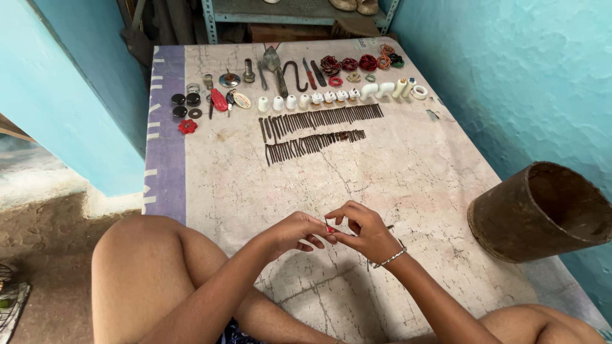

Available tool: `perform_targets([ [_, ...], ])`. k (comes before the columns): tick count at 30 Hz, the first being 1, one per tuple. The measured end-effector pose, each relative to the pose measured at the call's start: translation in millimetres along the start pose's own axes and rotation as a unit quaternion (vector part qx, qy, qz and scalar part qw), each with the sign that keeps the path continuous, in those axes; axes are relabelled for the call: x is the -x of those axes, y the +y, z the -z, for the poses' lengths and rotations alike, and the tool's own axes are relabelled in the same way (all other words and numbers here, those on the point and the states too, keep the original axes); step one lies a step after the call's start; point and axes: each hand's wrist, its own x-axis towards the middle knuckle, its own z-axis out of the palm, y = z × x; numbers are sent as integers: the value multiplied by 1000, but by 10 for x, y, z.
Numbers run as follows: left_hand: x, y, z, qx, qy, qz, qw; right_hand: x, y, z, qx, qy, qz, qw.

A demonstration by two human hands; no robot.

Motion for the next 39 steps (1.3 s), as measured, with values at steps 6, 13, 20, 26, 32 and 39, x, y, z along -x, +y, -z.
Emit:
perform_targets([
  [6,53,-11,61,39,2,-22,999,-73,-19,-30,44,12,45,998],
  [13,-80,32,207,92,17,-56,994,-276,-71,-5,37,31,58,997],
  [20,-73,370,451,27,28,-84,996,-513,-282,199,-14,63,84,994],
  [26,-49,610,889,-12,113,-135,984,-747,-131,393,-84,60,-4,995],
  [32,-376,484,1665,212,208,-219,929,-978,278,653,-121,51,-39,991],
  [39,-630,27,2180,445,290,-188,827,-1226,804,958,-63,62,-81,993],
])
